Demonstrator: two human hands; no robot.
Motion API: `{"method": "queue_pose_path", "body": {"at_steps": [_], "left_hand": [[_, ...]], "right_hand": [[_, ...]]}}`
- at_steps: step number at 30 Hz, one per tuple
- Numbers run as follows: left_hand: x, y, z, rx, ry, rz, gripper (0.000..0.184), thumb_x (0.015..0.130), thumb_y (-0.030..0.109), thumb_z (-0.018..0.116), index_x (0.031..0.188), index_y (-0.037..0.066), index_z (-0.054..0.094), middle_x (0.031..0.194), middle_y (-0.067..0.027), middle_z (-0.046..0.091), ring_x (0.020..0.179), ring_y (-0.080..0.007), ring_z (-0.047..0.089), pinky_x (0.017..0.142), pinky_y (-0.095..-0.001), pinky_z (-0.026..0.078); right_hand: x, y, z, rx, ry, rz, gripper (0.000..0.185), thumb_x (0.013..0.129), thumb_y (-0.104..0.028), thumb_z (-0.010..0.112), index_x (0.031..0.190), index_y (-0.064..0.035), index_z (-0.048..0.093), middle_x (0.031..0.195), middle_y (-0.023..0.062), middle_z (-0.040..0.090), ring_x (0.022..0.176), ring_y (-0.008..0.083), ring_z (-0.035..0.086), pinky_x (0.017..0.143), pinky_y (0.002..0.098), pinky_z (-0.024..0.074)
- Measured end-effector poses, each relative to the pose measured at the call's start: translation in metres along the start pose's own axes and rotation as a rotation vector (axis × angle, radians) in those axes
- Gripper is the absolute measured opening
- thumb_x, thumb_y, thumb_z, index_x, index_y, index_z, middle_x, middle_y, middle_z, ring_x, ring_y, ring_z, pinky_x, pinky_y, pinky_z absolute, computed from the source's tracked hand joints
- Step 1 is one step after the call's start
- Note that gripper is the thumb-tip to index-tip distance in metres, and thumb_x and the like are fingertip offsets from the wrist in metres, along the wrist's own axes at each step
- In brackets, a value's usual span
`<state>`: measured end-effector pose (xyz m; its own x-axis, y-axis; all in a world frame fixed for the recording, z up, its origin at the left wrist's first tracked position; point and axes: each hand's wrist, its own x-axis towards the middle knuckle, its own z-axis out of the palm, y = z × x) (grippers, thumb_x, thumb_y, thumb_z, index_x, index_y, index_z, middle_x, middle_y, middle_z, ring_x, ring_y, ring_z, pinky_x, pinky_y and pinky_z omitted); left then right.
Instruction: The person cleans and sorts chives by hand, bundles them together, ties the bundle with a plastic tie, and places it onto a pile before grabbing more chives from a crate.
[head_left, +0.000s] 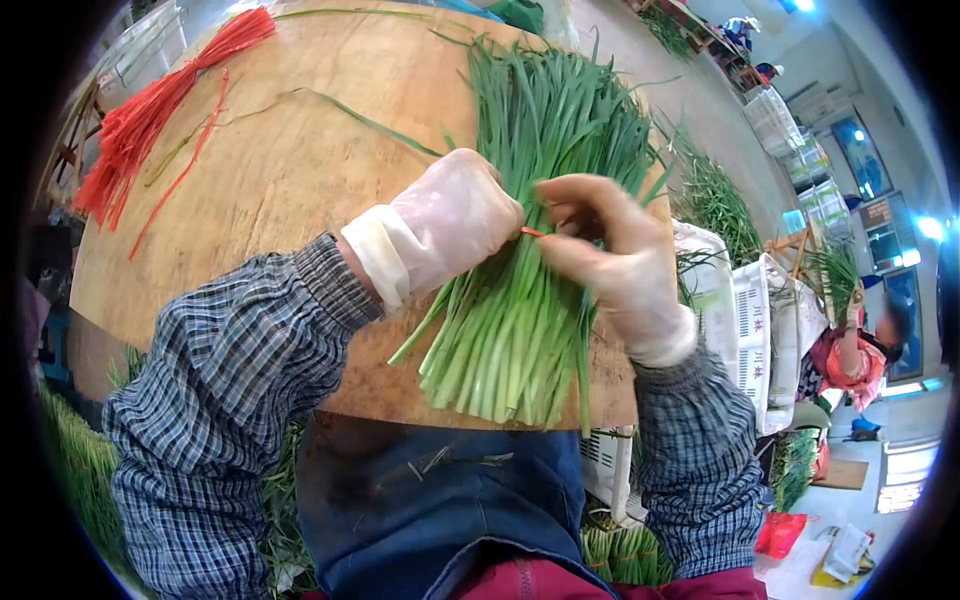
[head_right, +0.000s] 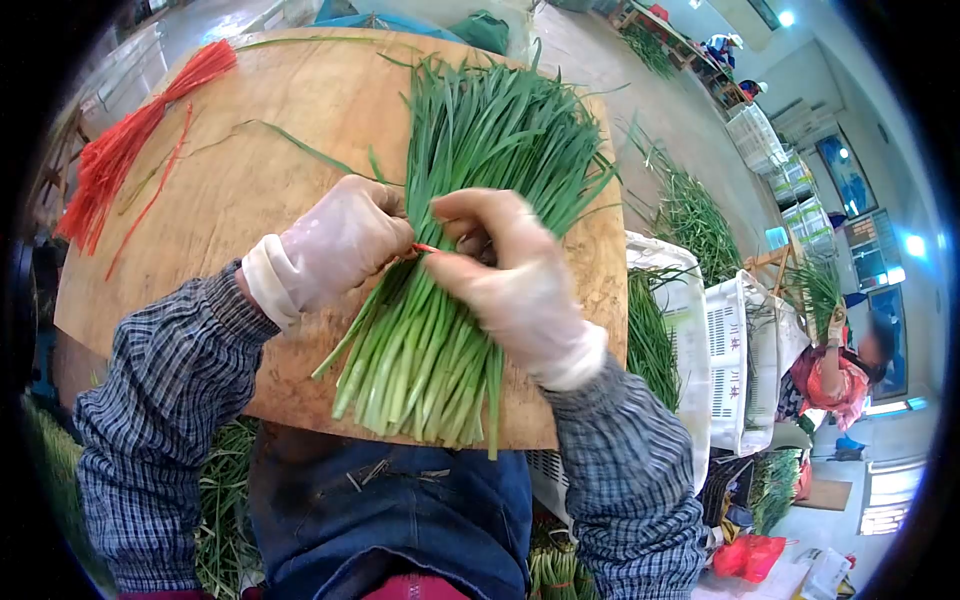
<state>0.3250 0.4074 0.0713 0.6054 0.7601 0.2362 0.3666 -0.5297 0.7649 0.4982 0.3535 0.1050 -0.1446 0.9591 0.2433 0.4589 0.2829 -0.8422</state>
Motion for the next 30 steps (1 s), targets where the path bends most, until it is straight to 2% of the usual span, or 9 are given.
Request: {"method": "queue_pose_path", "body": {"at_steps": [2,4,7,12,15,21,24,27,30], "left_hand": [[0.002,0.005,0.000,-0.067,0.020,-0.090,0.015,0.076,0.011,0.055,0.074,-0.004,0.057,0.057,-0.0029,0.050,0.046,-0.0090,0.046,0.040,-0.0250,0.035],[-0.003,0.023,-0.002,-0.278,0.047,-0.444,0.013,0.077,0.010,0.054,0.073,-0.002,0.056,0.056,-0.0019,0.048,0.045,-0.0091,0.044,0.040,-0.0242,0.034],[-0.005,0.013,0.002,-0.481,0.047,-0.505,0.011,0.077,0.010,0.053,0.071,0.001,0.055,0.054,-0.0009,0.046,0.043,-0.0086,0.041,0.039,-0.0230,0.032],[-0.009,0.007,-0.006,-0.616,-0.006,-0.575,0.015,0.078,0.014,0.055,0.070,0.002,0.052,0.055,-0.0017,0.047,0.045,-0.0100,0.042,0.042,-0.0239,0.035],[-0.015,-0.012,-0.010,-0.700,-0.004,-0.632,0.015,0.078,0.015,0.055,0.070,0.003,0.052,0.057,-0.0022,0.047,0.047,-0.0109,0.043,0.044,-0.0240,0.036],[-0.023,-0.041,-0.021,-0.884,-0.056,-0.724,0.009,0.075,0.011,0.057,0.075,0.002,0.053,0.063,-0.0022,0.048,0.053,-0.0109,0.044,0.048,-0.0234,0.036],[-0.022,-0.041,-0.023,-0.964,-0.100,-0.716,0.011,0.074,0.009,0.055,0.079,0.000,0.055,0.063,-0.0027,0.048,0.052,-0.0110,0.046,0.047,-0.0246,0.039],[-0.024,-0.020,-0.033,-0.713,-0.160,-0.600,0.022,0.078,0.010,0.052,0.093,-0.006,0.055,0.065,-0.0059,0.052,0.051,-0.0138,0.052,0.044,-0.0270,0.045],[-0.027,0.020,-0.054,-0.393,-0.188,-0.537,0.026,0.075,0.011,0.052,0.091,-0.009,0.057,0.062,-0.0105,0.055,0.054,-0.0174,0.055,0.048,-0.0301,0.046]], "right_hand": [[-0.010,-0.002,-0.031,0.117,0.129,0.141,0.026,0.077,-0.017,0.065,0.096,-0.0008,0.060,0.078,0.0052,0.057,0.070,0.0145,0.056,0.063,0.0241,0.0466],[-0.021,0.011,-0.063,0.129,0.203,0.353,0.032,0.080,-0.026,0.065,0.097,0.0010,0.059,0.077,0.0073,0.059,0.066,0.0153,0.058,0.057,0.0255,0.0491],[-0.030,0.053,-0.077,0.246,0.194,0.695,0.048,0.082,-0.043,0.061,0.097,0.0024,0.056,0.079,0.0112,0.062,0.062,0.0187,0.060,0.045,0.0296,0.0501],[0.018,0.083,-0.056,0.579,0.141,0.578,0.063,0.077,-0.047,0.065,0.111,0.0051,0.054,0.087,0.0115,0.063,0.075,0.0190,0.063,0.061,0.0287,0.0532],[0.069,0.085,-0.048,0.429,0.092,0.603,0.059,0.078,-0.045,0.064,0.106,0.0061,0.057,0.088,0.0109,0.065,0.076,0.0188,0.062,0.066,0.0280,0.0514],[0.124,0.066,-0.006,0.740,0.072,0.668,0.035,0.075,-0.019,0.071,0.100,0.0022,0.060,0.083,0.0102,0.066,0.065,0.0190,0.063,0.061,0.0303,0.0530],[0.136,0.066,0.008,0.685,0.036,0.746,0.023,0.078,-0.013,0.064,0.093,0.0029,0.059,0.078,0.0107,0.065,0.056,0.0179,0.062,0.051,0.0283,0.0540],[0.135,0.059,0.005,0.757,0.023,0.651,0.021,0.078,-0.012,0.061,0.092,0.0030,0.058,0.077,0.0122,0.064,0.056,0.0194,0.062,0.050,0.0293,0.0537],[0.114,0.010,-0.011,0.797,0.056,0.437,0.023,0.078,-0.013,0.058,0.095,0.0034,0.057,0.077,0.0145,0.063,0.056,0.0206,0.061,0.050,0.0298,0.0540]]}}
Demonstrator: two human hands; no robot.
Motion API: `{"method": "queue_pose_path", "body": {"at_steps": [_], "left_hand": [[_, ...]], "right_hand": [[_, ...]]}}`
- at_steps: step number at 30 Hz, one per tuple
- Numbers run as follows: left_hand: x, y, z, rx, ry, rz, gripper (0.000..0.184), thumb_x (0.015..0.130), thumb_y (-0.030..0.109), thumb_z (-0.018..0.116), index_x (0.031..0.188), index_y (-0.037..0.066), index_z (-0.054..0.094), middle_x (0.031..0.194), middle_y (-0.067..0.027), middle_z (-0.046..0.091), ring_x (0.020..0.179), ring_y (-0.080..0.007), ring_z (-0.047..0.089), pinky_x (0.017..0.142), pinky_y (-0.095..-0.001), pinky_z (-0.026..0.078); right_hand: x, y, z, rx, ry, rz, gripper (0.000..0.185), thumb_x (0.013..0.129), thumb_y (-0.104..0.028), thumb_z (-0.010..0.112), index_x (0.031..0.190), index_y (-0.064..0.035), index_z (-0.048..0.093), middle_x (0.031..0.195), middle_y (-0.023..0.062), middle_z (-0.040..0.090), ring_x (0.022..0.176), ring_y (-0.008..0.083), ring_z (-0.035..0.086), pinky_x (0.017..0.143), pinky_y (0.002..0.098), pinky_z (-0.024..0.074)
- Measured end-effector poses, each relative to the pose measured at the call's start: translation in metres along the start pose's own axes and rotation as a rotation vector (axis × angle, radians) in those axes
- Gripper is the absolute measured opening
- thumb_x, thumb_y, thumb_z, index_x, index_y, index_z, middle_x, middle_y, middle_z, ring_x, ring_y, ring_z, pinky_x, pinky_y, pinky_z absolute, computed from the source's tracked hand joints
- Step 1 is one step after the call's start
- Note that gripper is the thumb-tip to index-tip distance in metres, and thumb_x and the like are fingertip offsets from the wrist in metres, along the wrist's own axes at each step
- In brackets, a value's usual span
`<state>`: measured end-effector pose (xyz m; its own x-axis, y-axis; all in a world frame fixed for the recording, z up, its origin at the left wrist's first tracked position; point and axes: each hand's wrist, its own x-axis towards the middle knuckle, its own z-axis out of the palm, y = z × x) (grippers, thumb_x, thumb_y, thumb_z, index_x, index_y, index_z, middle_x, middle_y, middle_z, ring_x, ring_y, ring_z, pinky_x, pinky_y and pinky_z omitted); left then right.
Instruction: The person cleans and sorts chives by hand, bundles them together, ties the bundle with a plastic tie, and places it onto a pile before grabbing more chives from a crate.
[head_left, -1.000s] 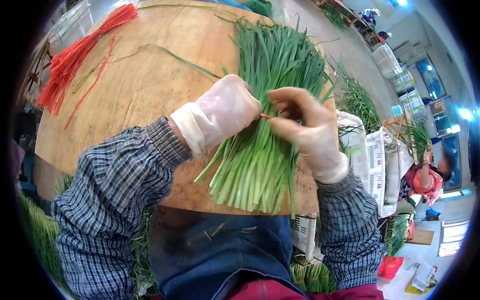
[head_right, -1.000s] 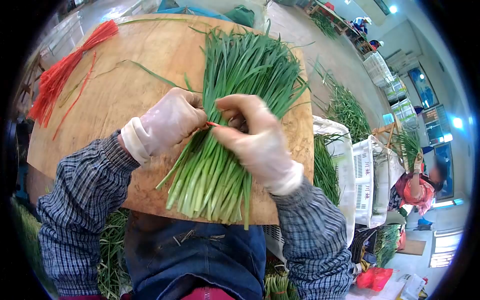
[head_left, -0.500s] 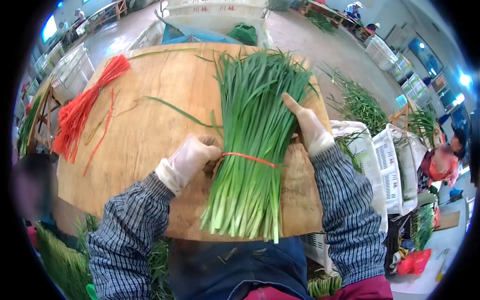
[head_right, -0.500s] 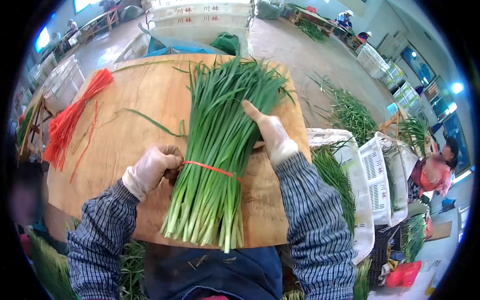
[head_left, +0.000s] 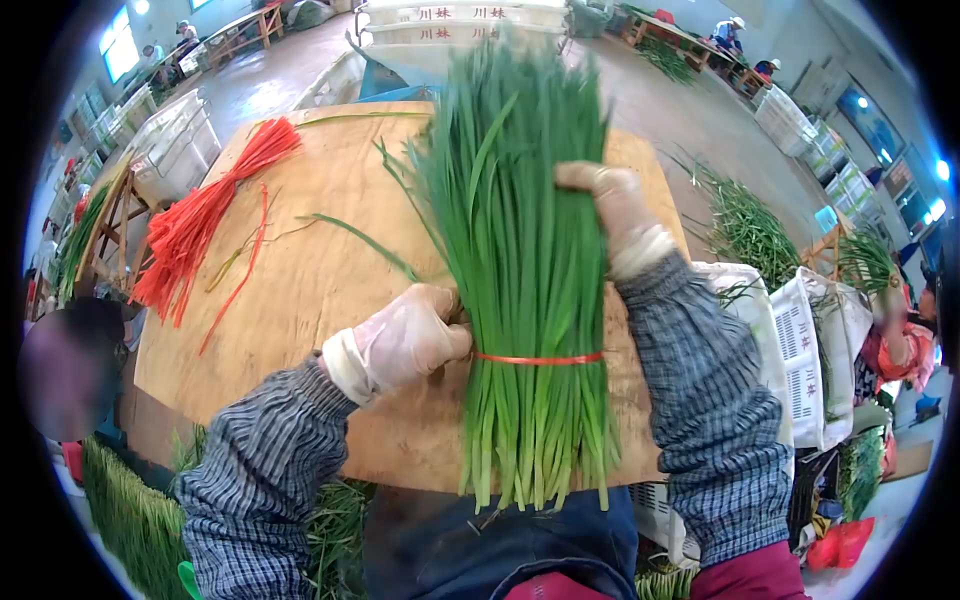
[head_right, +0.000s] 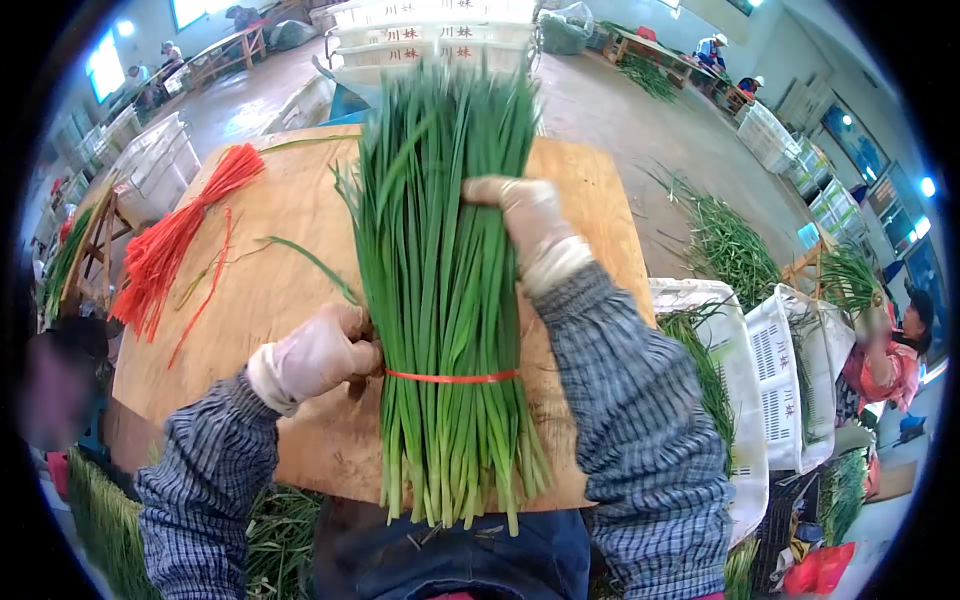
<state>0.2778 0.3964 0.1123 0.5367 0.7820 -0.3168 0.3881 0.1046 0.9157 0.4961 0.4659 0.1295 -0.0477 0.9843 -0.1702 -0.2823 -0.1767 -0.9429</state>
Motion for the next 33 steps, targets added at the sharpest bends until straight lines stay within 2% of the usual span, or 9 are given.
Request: {"method": "queue_pose_path", "body": {"at_steps": [2,5,7,10,14,15,18,22,33], "left_hand": [[-0.012,0.014,0.005,0.306,0.123,0.202,0.023,0.073,0.011,0.054,0.083,-0.009,0.056,0.063,-0.0222,0.056,0.058,-0.0323,0.058,0.055,-0.0386,0.047],[-0.035,0.058,0.014,0.657,0.277,0.372,0.020,0.072,0.010,0.054,0.082,-0.007,0.056,0.070,-0.0267,0.056,0.067,-0.0429,0.056,0.061,-0.0444,0.045],[-0.038,0.068,0.019,0.744,0.425,0.583,0.018,0.072,0.010,0.056,0.083,-0.004,0.056,0.072,-0.0259,0.057,0.072,-0.0429,0.056,0.062,-0.0463,0.045],[-0.040,0.088,0.023,0.877,0.587,0.841,0.017,0.071,0.010,0.057,0.081,-0.003,0.053,0.069,-0.0232,0.056,0.066,-0.0402,0.056,0.059,-0.0447,0.046],[-0.019,0.069,0.029,0.939,0.567,0.848,0.020,0.070,0.009,0.057,0.084,-0.003,0.050,0.066,-0.0179,0.053,0.058,-0.0356,0.055,0.054,-0.0421,0.046],[-0.001,0.041,0.032,1.123,0.532,0.861,0.020,0.070,0.009,0.057,0.084,-0.002,0.050,0.068,-0.0185,0.054,0.060,-0.0369,0.055,0.054,-0.0427,0.046],[0.020,0.015,0.040,0.862,0.519,0.757,0.018,0.071,0.009,0.057,0.087,-0.001,0.054,0.071,-0.0192,0.057,0.064,-0.0368,0.057,0.056,-0.0416,0.046],[-0.003,0.056,0.034,0.851,0.439,0.689,0.018,0.070,0.009,0.058,0.082,-0.003,0.052,0.071,-0.0221,0.056,0.069,-0.0401,0.057,0.059,-0.0443,0.046],[0.017,0.037,0.053,0.542,0.444,0.666,0.024,0.079,0.017,0.057,0.091,-0.005,0.057,0.080,-0.0230,0.061,0.075,-0.0392,0.059,0.065,-0.0428,0.047]], "right_hand": [[-0.039,-0.038,0.009,-0.141,0.007,-0.187,0.024,0.076,-0.016,0.059,0.092,0.0009,0.060,0.080,0.0117,0.063,0.059,0.0183,0.062,0.051,0.0290,0.0538],[-0.077,-0.078,0.004,-0.071,-0.138,-0.473,0.024,0.074,-0.017,0.059,0.092,-0.0010,0.061,0.082,0.0102,0.065,0.065,0.0178,0.063,0.057,0.0278,0.0550],[-0.101,-0.101,0.002,-0.308,-0.084,-0.763,0.034,0.080,-0.027,0.057,0.102,-0.0012,0.059,0.093,0.0114,0.064,0.074,0.0212,0.064,0.066,0.0323,0.0555],[-0.111,-0.107,-0.005,-0.261,-0.197,-0.983,0.025,0.082,-0.018,0.053,0.098,-0.0002,0.060,0.087,0.0108,0.064,0.070,0.0206,0.064,0.062,0.0295,0.0548],[-0.100,-0.095,-0.018,-0.197,-0.283,-1.237,0.017,0.083,-0.007,0.051,0.094,0.0011,0.061,0.081,0.0092,0.063,0.067,0.0191,0.062,0.059,0.0269,0.0532],[-0.091,-0.080,-0.020,-0.128,-0.164,-1.254,0.016,0.081,-0.004,0.052,0.093,0.0015,0.061,0.081,0.0081,0.062,0.068,0.0181,0.061,0.060,0.0270,0.0524],[-0.078,-0.043,-0.016,0.037,0.073,-1.240,0.017,0.074,0.003,0.056,0.091,0.0025,0.061,0.081,0.0050,0.061,0.072,0.0150,0.058,0.066,0.0275,0.0498],[-0.071,-0.067,-0.048,-0.402,0.180,-1.332,0.008,0.078,-0.001,0.054,0.076,-0.0009,0.061,0.070,0.0055,0.061,0.062,0.0138,0.059,0.059,0.0276,0.0505],[-0.081,-0.123,-0.001,-0.933,0.199,-0.711,0.025,0.065,-0.013,0.064,0.083,0.0036,0.064,0.076,0.0132,0.064,0.063,0.0190,0.062,0.062,0.0288,0.0504]]}}
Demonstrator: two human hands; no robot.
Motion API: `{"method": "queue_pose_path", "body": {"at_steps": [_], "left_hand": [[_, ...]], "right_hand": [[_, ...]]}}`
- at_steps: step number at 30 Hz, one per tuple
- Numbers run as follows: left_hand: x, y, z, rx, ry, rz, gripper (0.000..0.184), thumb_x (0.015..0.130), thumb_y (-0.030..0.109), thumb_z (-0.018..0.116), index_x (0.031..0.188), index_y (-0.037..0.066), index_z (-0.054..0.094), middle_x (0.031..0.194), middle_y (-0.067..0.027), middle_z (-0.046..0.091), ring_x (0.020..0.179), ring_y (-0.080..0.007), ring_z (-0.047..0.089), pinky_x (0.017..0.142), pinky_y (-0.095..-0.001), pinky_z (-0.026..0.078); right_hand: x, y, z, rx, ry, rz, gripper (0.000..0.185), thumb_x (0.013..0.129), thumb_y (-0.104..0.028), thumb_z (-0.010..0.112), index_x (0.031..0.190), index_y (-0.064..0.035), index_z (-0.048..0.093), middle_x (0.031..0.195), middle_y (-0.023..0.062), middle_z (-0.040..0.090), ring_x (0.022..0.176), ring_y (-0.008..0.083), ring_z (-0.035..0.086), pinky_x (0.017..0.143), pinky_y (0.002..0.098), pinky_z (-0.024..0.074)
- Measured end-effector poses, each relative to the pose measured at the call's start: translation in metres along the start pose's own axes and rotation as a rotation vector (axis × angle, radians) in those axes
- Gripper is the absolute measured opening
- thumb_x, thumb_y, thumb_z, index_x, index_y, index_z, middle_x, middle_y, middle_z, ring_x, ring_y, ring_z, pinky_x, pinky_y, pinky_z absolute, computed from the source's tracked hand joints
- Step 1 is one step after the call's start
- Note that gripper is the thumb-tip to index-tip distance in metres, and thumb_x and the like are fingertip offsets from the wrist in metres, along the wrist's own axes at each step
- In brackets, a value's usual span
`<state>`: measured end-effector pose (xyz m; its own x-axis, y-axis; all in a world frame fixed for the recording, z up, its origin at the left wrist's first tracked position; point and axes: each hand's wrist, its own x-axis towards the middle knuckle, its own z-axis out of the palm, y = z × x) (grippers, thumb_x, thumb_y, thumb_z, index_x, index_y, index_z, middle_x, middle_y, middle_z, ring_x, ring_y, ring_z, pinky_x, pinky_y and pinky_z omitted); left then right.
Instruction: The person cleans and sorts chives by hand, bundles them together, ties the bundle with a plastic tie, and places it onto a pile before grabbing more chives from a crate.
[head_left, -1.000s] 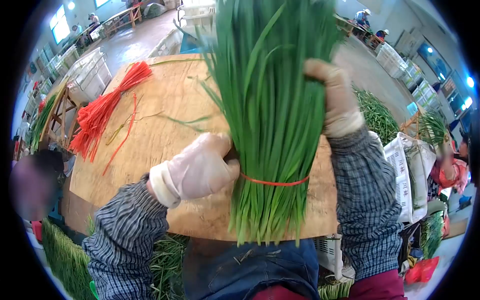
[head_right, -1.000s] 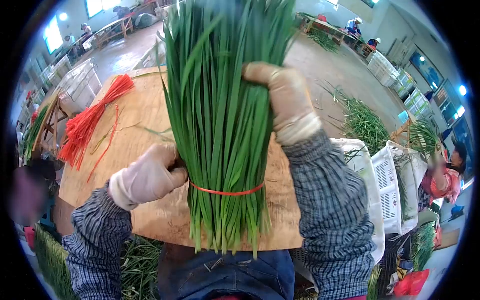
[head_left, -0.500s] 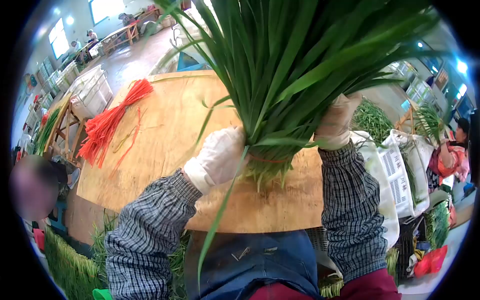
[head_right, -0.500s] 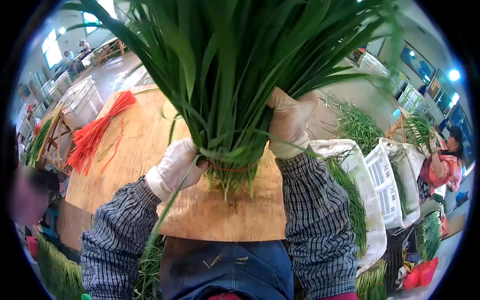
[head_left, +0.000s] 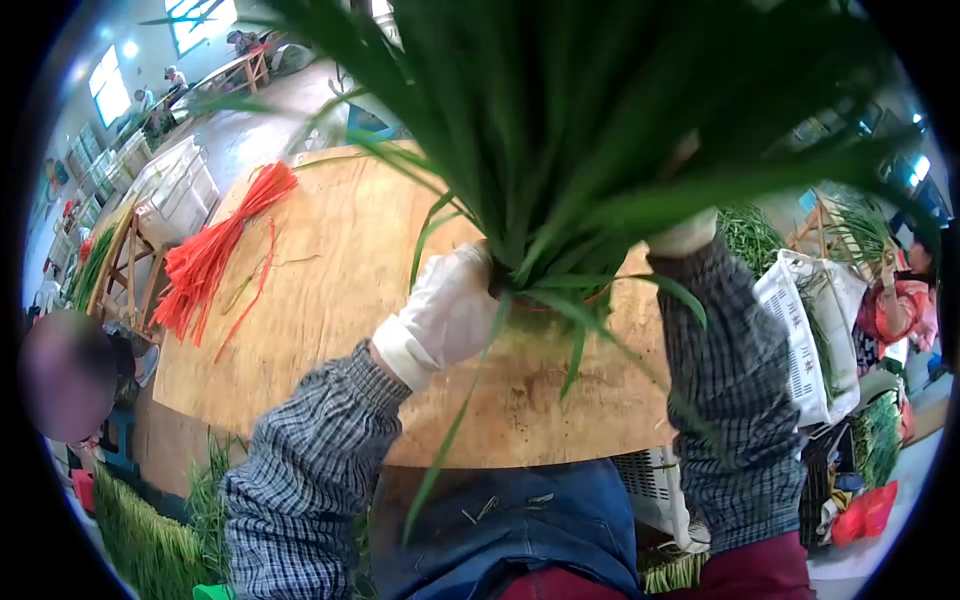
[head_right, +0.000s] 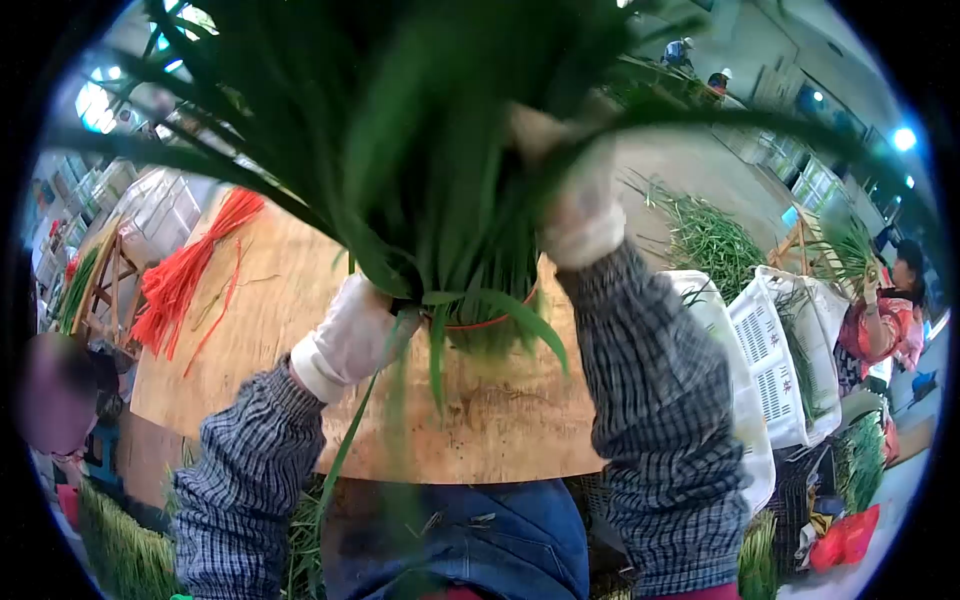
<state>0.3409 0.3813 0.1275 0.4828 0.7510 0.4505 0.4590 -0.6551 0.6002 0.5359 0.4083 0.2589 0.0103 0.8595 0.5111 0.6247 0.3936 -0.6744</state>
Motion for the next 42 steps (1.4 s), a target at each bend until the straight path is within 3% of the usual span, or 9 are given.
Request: {"method": "queue_pose_path", "body": {"at_steps": [6,10,18,23,26,29,32,40,42], "left_hand": [[-0.025,0.051,0.021,-0.960,0.167,-0.543,0.012,0.078,0.003,0.048,0.081,-0.007,0.054,0.071,-0.0095,0.052,0.054,-0.0157,0.049,0.047,-0.0279,0.043],[-0.050,0.050,0.072,-1.389,0.404,-0.869,0.007,0.077,0.002,0.049,0.075,-0.004,0.052,0.067,-0.0079,0.049,0.049,-0.0143,0.045,0.045,-0.0279,0.041],[-0.048,0.034,0.108,-1.368,0.498,-0.958,0.004,0.077,0.000,0.054,0.074,-0.002,0.053,0.064,-0.0064,0.051,0.048,-0.0124,0.042,0.043,-0.0256,0.035],[-0.049,0.035,0.111,-1.340,0.525,-0.949,0.007,0.078,0.004,0.055,0.075,-0.002,0.055,0.064,-0.0059,0.050,0.049,-0.0130,0.044,0.042,-0.0261,0.038],[-0.051,0.034,0.113,-1.339,0.514,-0.936,0.008,0.079,0.005,0.055,0.075,-0.002,0.055,0.065,-0.0054,0.051,0.051,-0.0120,0.044,0.044,-0.0253,0.038],[-0.051,0.036,0.110,-1.315,0.510,-0.946,0.007,0.081,0.004,0.055,0.077,-0.002,0.055,0.067,-0.0048,0.054,0.054,-0.0096,0.045,0.046,-0.0227,0.037],[-0.053,0.035,0.114,-1.292,0.503,-0.931,0.008,0.081,0.005,0.055,0.076,-0.002,0.056,0.066,-0.0045,0.053,0.054,-0.0098,0.045,0.047,-0.0230,0.037],[-0.056,0.029,0.119,-1.309,0.508,-0.897,0.009,0.082,0.007,0.052,0.078,-0.001,0.055,0.062,-0.0037,0.046,0.049,-0.0139,0.043,0.045,-0.0313,0.043],[-0.055,0.037,0.113,-1.377,0.505,-0.903,0.009,0.082,0.006,0.053,0.076,-0.001,0.055,0.064,-0.0037,0.049,0.052,-0.0124,0.044,0.047,-0.0274,0.041]], "right_hand": [[0.051,-0.031,0.059,0.113,-0.436,-0.096,0.040,0.059,-0.030,0.071,0.081,0.0023,0.068,0.080,0.0176,0.065,0.072,0.0254,0.063,0.069,0.0310,0.0503],[0.018,0.005,0.137,-0.301,-0.885,-0.024,0.071,0.073,-0.039,0.065,0.128,-0.0004,0.043,0.126,0.0186,0.049,0.117,0.0289,0.047,0.098,0.0318,0.0360],[-0.037,0.028,0.013,0.199,-0.373,-0.020,0.026,0.080,-0.013,0.060,0.102,-0.0013,0.064,0.093,0.0085,0.067,0.082,0.0116,0.061,0.070,0.0252,0.0496],[-0.106,0.050,-0.050,-0.134,-0.392,0.022,0.017,0.079,-0.006,0.063,0.095,-0.0022,0.065,0.085,0.0057,0.063,0.078,0.0140,0.059,0.067,0.0260,0.0486],[-0.136,0.076,-0.044,-0.212,-0.412,-0.136,0.020,0.075,-0.013,0.068,0.091,-0.0025,0.064,0.077,0.0101,0.061,0.073,0.0223,0.059,0.069,0.0319,0.0474],[-0.148,0.082,-0.038,-0.367,-0.434,0.277,0.025,0.072,-0.021,0.069,0.087,-0.0024,0.063,0.072,0.0126,0.060,0.070,0.0252,0.058,0.067,0.0332,0.0460],[-0.155,0.095,-0.022,-0.530,-0.483,0.240,0.026,0.072,-0.026,0.068,0.081,-0.0020,0.062,0.067,0.0139,0.058,0.067,0.0258,0.058,0.064,0.0343,0.0452],[-0.125,0.038,-0.075,0.118,-0.018,0.415,0.009,0.080,-0.010,0.060,0.083,-0.0028,0.065,0.068,0.0010,0.062,0.062,0.0079,0.058,0.049,0.0207,0.0412],[-0.128,-0.007,-0.049,0.253,-0.071,0.136,0.019,0.080,-0.013,0.062,0.096,-0.0017,0.063,0.078,0.0054,0.063,0.069,0.0098,0.060,0.054,0.0213,0.0433]]}}
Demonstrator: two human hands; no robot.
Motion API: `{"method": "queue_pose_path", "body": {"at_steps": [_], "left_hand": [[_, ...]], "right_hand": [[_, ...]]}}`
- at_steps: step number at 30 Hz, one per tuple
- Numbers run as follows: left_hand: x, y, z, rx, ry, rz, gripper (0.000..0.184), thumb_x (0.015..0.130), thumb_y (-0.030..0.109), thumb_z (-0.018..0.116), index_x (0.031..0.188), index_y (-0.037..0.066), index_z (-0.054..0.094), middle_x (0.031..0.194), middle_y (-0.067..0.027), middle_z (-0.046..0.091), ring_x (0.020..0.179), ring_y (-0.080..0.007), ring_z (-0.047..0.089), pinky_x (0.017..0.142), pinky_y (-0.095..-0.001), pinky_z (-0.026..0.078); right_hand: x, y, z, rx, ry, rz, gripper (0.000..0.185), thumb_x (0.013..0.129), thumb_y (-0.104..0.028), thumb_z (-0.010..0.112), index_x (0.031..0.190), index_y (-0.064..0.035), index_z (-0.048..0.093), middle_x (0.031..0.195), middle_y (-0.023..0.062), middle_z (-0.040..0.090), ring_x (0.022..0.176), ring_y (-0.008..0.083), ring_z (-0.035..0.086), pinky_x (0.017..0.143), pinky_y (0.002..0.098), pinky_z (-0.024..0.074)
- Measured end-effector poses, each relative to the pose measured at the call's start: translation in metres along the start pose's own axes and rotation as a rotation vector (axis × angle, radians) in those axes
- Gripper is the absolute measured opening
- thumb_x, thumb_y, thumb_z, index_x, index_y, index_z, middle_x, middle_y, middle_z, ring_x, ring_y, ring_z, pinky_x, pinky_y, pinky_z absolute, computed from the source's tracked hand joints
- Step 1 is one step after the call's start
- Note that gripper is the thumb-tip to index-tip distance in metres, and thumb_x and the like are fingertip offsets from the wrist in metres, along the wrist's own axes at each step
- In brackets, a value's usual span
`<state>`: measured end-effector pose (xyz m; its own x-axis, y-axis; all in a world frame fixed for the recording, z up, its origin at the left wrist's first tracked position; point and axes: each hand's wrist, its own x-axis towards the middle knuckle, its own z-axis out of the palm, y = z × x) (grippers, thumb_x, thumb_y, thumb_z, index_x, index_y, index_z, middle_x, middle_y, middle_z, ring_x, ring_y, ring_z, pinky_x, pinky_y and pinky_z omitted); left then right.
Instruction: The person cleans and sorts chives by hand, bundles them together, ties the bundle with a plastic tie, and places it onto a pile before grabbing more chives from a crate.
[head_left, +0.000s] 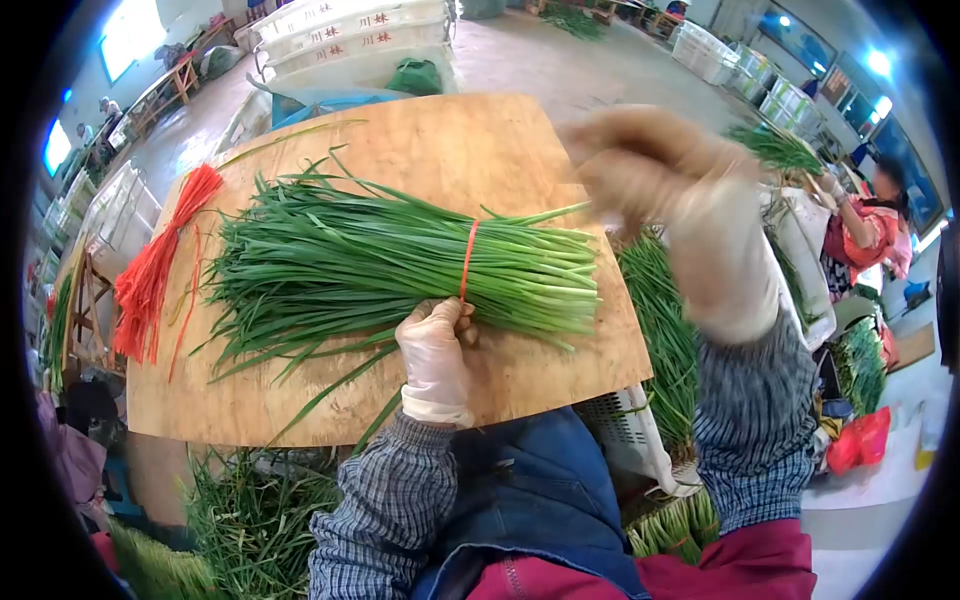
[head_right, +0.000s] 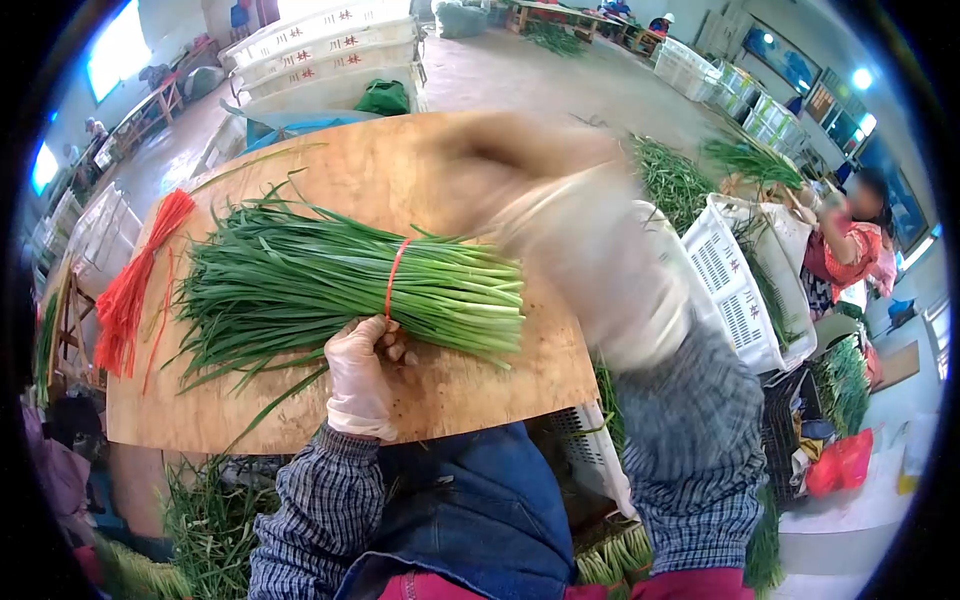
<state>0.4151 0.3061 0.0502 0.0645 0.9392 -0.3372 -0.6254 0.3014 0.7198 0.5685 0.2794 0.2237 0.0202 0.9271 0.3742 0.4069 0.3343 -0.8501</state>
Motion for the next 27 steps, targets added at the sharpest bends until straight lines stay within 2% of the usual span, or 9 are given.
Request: {"method": "queue_pose_path", "body": {"at_steps": [3,4,5,7,10,13,19,23,27], "left_hand": [[-0.009,0.002,0.007,-0.099,-0.021,0.032,0.010,0.081,0.006,0.054,0.073,-0.001,0.054,0.064,-0.0036,0.050,0.052,-0.0113,0.045,0.047,-0.0255,0.039],[-0.009,0.003,0.007,-0.140,-0.031,0.059,0.011,0.081,0.006,0.054,0.072,-0.001,0.054,0.063,-0.0036,0.050,0.051,-0.0111,0.045,0.046,-0.0255,0.039],[-0.004,0.005,0.002,0.140,-0.016,0.125,0.011,0.080,0.006,0.054,0.071,-0.002,0.054,0.061,-0.0040,0.050,0.048,-0.0102,0.045,0.042,-0.0251,0.037],[-0.004,0.009,0.002,0.222,0.013,0.118,0.012,0.080,0.006,0.055,0.071,-0.002,0.054,0.059,-0.0039,0.050,0.047,-0.0098,0.044,0.041,-0.0245,0.036],[0.006,0.002,-0.007,0.327,0.020,0.129,0.010,0.081,0.008,0.055,0.075,0.000,0.056,0.059,-0.0020,0.053,0.043,-0.0105,0.046,0.038,-0.0230,0.035],[0.007,0.008,-0.008,0.392,0.017,0.132,0.010,0.081,0.007,0.055,0.073,0.001,0.056,0.059,-0.0017,0.052,0.043,-0.0087,0.044,0.038,-0.0228,0.035],[0.019,0.020,-0.005,0.779,0.017,0.288,0.013,0.080,0.008,0.056,0.069,0.000,0.057,0.056,0.0016,0.047,0.043,-0.0053,0.039,0.038,-0.0200,0.030],[0.027,0.020,-0.007,0.948,0.004,0.442,0.015,0.080,0.006,0.055,0.067,-0.001,0.056,0.055,0.0026,0.046,0.046,-0.0034,0.037,0.040,-0.0200,0.028],[0.019,0.015,-0.002,1.091,0.058,0.668,0.014,0.079,0.005,0.055,0.069,-0.004,0.057,0.056,0.0022,0.049,0.052,-0.0045,0.038,0.046,-0.0219,0.032]], "right_hand": [[-0.010,-0.003,0.043,-0.183,-0.268,-0.403,0.039,0.076,-0.016,0.066,0.110,-0.0001,0.056,0.101,0.0150,0.061,0.086,0.0190,0.061,0.068,0.0280,0.0478],[-0.006,0.009,0.048,-0.323,-0.243,-0.396,0.043,0.075,-0.016,0.067,0.113,0.0007,0.054,0.106,0.0169,0.059,0.091,0.0219,0.060,0.072,0.0302,0.0479],[-0.003,0.021,0.053,-0.466,-0.219,-0.391,0.048,0.073,-0.017,0.068,0.115,0.0015,0.052,0.110,0.0188,0.057,0.096,0.0249,0.059,0.077,0.0324,0.0480],[-0.011,0.045,0.064,-0.833,-0.225,-0.298,0.063,0.069,-0.024,0.070,0.121,0.0023,0.047,0.117,0.0205,0.052,0.111,0.0311,0.050,0.091,0.0392,0.0411],[-0.019,0.097,0.090,-1.131,-0.176,-0.325,0.077,0.066,-0.033,0.070,0.127,0.0029,0.039,0.126,0.0207,0.046,0.122,0.0324,0.040,0.101,0.0440,0.0307],[-0.010,0.115,0.095,-1.173,-0.216,-0.238,0.086,0.063,-0.039,0.070,0.130,0.0021,0.034,0.131,0.0207,0.040,0.126,0.0325,0.035,0.104,0.0479,0.0240],[0.005,0.131,0.081,-0.914,-0.334,-0.209,0.090,0.064,-0.049,0.069,0.130,0.0019,0.036,0.124,0.0176,0.047,0.120,0.0307,0.042,0.099,0.0489,0.0297],[0.004,0.132,0.086,-0.949,-0.261,-0.181,0.087,0.065,-0.052,0.066,0.129,0.0015,0.038,0.114,0.0172,0.053,0.110,0.0298,0.049,0.094,0.0488,0.0346],[0.001,0.137,0.088,-0.961,-0.144,-0.244,0.076,0.065,-0.044,0.068,0.121,0.0028,0.044,0.099,0.0168,0.059,0.096,0.0295,0.056,0.083,0.0405,0.0419]]}}
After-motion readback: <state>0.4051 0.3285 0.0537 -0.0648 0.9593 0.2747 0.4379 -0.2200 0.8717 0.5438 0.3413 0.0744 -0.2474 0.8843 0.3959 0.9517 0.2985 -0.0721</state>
